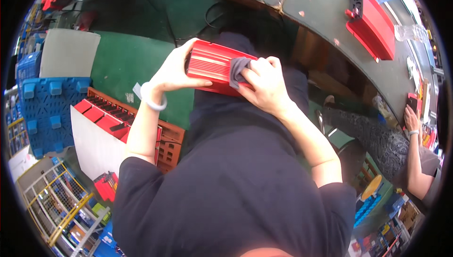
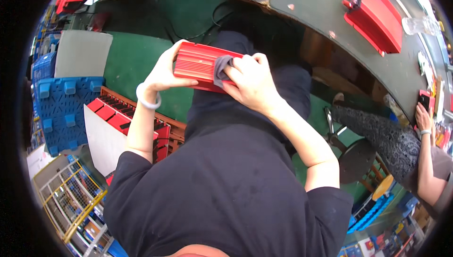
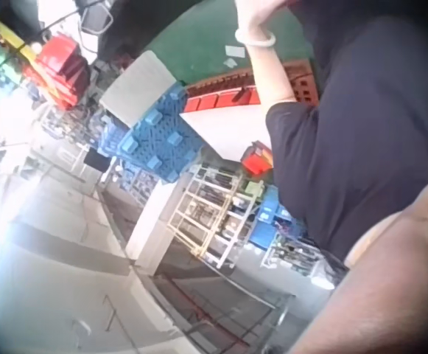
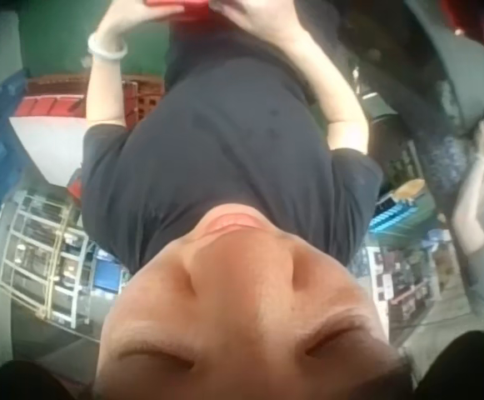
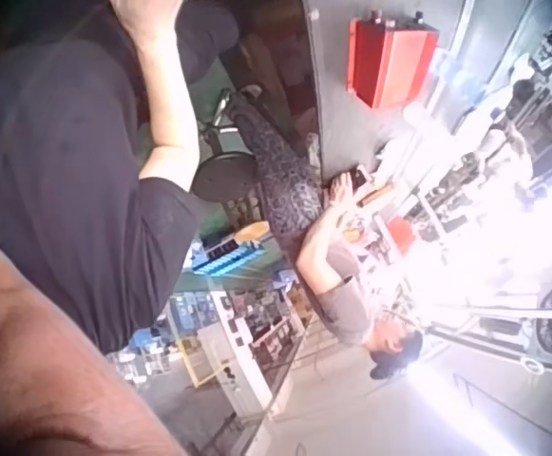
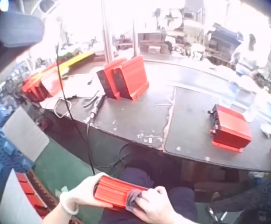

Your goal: Cleaning red electronic housings or heat sinks using a cloth on an assembly line.

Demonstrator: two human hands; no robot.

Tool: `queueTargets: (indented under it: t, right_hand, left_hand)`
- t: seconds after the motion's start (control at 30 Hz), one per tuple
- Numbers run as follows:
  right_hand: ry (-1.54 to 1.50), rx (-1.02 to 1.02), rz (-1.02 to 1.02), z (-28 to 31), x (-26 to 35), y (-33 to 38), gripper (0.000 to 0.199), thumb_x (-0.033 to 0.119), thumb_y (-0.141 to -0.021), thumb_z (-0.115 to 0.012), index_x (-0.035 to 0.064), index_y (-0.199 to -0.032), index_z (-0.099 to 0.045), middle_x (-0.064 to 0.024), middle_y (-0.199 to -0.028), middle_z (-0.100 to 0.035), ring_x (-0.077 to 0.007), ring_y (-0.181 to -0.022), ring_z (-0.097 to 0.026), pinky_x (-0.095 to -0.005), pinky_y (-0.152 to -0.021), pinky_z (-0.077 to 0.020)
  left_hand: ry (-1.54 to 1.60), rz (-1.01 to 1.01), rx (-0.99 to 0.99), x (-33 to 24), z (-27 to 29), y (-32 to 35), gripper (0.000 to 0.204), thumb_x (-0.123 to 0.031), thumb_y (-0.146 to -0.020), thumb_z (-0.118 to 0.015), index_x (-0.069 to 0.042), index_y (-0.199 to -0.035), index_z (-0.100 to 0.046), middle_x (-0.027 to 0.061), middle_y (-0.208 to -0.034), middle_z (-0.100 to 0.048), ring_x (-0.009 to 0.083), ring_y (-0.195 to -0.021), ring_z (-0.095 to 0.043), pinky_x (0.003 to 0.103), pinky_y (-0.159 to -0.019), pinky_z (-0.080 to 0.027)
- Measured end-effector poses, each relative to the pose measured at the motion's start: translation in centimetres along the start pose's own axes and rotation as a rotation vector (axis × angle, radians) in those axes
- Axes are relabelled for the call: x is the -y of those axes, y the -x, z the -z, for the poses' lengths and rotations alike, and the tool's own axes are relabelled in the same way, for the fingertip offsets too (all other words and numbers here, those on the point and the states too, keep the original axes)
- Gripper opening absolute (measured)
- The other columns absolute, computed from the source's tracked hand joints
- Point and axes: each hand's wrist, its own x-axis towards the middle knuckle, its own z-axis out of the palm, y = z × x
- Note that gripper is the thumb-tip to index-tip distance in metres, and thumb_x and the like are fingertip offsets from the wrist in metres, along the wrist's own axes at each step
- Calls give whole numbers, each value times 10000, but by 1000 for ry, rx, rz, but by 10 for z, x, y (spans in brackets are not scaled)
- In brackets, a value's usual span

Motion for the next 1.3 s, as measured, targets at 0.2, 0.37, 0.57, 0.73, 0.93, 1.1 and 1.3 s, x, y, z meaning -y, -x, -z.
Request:
queueTargets:
  t: [0.2,0.37,0.57,0.73,0.93,1.1,1.3]
  right_hand:
    - [112,63,29,21,-26,33,166,97,-701,-674,90,-851,-604,-13,-783,-506,-198,-745,-503,-374,-785,-379]
    - [326,182,-292,38,-49,54,164,68,-715,-638,60,-879,-632,-51,-740,-549,-222,-767,-549,-363,-794,-378]
    - [-13,-156,-298,33,-23,45,201,27,-700,-633,58,-898,-625,-48,-686,-503,-228,-659,-511,-353,-721,-367]
    - [102,-82,-246,10,-10,43,250,53,-699,-639,72,-948,-625,-31,-722,-509,-206,-674,-511,-361,-732,-362]
    - [59,-79,-89,-4,20,23,272,42,-661,-623,52,-931,-586,-33,-745,-505,-194,-687,-514,-362,-717,-359]
    - [223,34,-179,10,-16,54,252,44,-667,-626,53,-916,-593,-32,-762,-529,-206,-713,-516,-378,-719,-371]
    - [35,-3,-96,-1,26,21,312,72,-700,-588,63,-1011,-606,-25,-739,-500,-195,-730,-522,-371,-747,-368]
  left_hand:
    - [5,-61,-113,-5,-9,19,637,-216,-557,-862,-36,-1072,-535,98,-953,-641,198,-929,-630,314,-860,-472]
    - [-11,-72,-106,-11,-19,17,623,-204,-550,-856,-27,-1050,-530,101,-932,-626,213,-891,-630,313,-832,-479]
    - [19,-89,-175,-8,-32,31,620,-192,-557,-858,-24,-1064,-543,110,-965,-647,225,-913,-652,310,-850,-487]
    - [69,-97,-207,-16,-41,31,596,-177,-575,-858,-25,-1071,-565,112,-1015,-654,216,-940,-653,312,-843,-503]
    - [-1,-134,-220,-20,-49,30,585,-155,-571,-853,-32,-1069,-572,109,-1007,-660,227,-913,-663,308,-831,-511]
    - [-17,-153,-232,-16,-51,36,587,-169,-578,-854,-22,-1074,-578,109,-1015,-661,228,-910,-665,309,-822,-515]
    - [-82,-168,-220,-18,-54,33,577,-173,-587,-853,-25,-1069,-573,122,-1006,-664,236,-909,-667,307,-819,-516]
